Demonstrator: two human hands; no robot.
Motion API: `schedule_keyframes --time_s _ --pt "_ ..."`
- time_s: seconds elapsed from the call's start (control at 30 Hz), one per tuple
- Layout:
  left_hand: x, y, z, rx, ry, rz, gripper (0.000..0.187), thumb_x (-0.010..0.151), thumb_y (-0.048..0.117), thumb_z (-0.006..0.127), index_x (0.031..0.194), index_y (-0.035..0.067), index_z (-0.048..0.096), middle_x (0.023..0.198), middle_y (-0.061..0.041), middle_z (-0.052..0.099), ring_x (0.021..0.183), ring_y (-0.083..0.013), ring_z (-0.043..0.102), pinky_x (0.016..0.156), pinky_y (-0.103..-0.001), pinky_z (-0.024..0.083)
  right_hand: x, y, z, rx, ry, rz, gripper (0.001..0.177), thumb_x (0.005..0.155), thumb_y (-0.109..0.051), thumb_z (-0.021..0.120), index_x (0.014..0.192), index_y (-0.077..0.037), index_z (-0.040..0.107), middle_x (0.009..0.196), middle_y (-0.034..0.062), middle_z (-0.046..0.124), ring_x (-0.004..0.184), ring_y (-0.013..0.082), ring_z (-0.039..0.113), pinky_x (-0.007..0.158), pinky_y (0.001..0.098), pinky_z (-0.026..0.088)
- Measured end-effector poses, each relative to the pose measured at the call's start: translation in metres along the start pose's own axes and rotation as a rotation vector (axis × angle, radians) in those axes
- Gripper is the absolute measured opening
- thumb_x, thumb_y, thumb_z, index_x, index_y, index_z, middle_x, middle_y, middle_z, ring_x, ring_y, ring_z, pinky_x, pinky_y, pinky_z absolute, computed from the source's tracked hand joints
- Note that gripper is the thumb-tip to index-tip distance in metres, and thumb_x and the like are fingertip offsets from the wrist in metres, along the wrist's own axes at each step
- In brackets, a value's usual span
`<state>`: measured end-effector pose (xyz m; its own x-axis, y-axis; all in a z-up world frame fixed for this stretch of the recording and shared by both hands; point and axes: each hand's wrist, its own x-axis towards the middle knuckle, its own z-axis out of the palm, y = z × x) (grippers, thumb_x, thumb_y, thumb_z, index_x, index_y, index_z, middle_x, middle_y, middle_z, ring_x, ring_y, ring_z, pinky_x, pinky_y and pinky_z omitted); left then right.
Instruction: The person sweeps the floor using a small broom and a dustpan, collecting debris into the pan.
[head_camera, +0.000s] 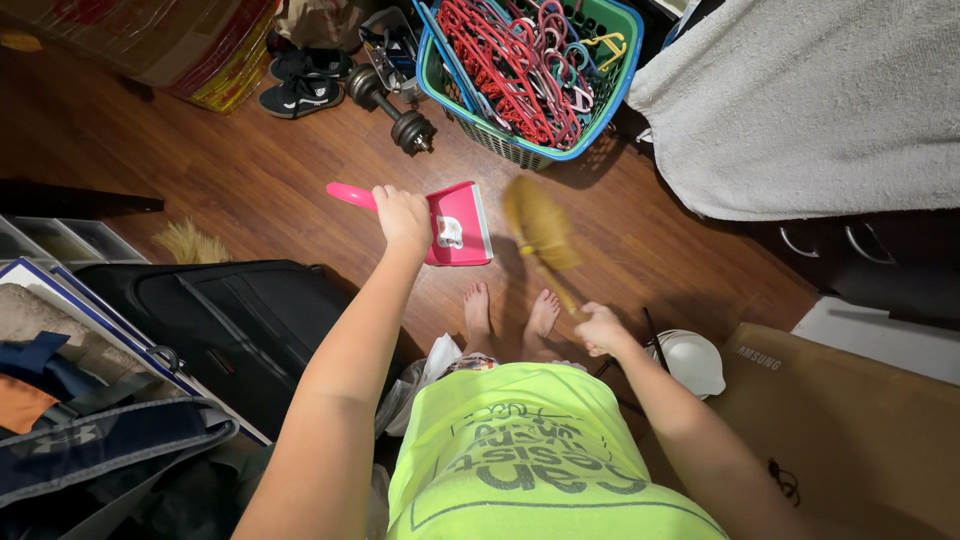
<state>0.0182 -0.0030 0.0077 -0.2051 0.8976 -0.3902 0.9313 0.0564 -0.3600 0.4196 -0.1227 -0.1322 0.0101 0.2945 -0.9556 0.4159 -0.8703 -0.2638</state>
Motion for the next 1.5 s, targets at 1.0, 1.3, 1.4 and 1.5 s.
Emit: schedule_keyframes --time_s 1.0,1.3,1.4,1.5 --pt "0.027 -0.098 0.014 0.049 -0.052 0.227 0.015 0.090 0.023 0.069 0.103 0.028 0.076 0.098 0.000 0.077 0.104 -0.0204 0.066 0.091 -0.037 0.038 -0.083 0.080 -0.161 0.262 0.385 0.120 0.046 0.082 0.006 0.067 0.126 0.000 0.055 0.058 0.0087 0.050 0.045 0.0184 0.046 0.042 0.0361 0.035" --pt "0.037 -0.076 0.014 0.105 -0.035 0.258 0.019 0.091 0.020 0.066 0.106 0.027 0.075 0.099 0.000 0.076 0.107 -0.0211 0.064 0.097 -0.041 0.035 -0.031 0.070 -0.066 0.274 0.246 0.087 0.045 0.081 0.007 0.063 0.123 -0.005 0.054 0.054 0.0076 0.044 0.039 0.0183 0.037 0.037 0.0368 0.029" --pt "0.038 -0.073 0.021 0.115 -0.019 0.258 0.019 0.092 0.019 0.064 0.106 0.027 0.075 0.100 0.000 0.076 0.107 -0.0215 0.064 0.097 -0.042 0.035 -0.019 0.065 -0.027 0.218 0.225 0.099 0.067 0.082 0.005 0.066 0.143 -0.012 0.045 0.056 0.0057 0.049 0.041 0.0163 0.045 0.040 0.0355 0.041" --pt "0.040 -0.072 0.028 0.106 -0.015 0.249 0.018 0.093 0.019 0.063 0.106 0.025 0.075 0.099 0.000 0.076 0.105 -0.0220 0.065 0.094 -0.041 0.036 -0.014 0.053 0.009 0.181 0.154 0.085 0.072 0.081 0.007 0.065 0.146 -0.016 0.043 0.057 0.0066 0.048 0.042 0.0171 0.044 0.041 0.0366 0.038"
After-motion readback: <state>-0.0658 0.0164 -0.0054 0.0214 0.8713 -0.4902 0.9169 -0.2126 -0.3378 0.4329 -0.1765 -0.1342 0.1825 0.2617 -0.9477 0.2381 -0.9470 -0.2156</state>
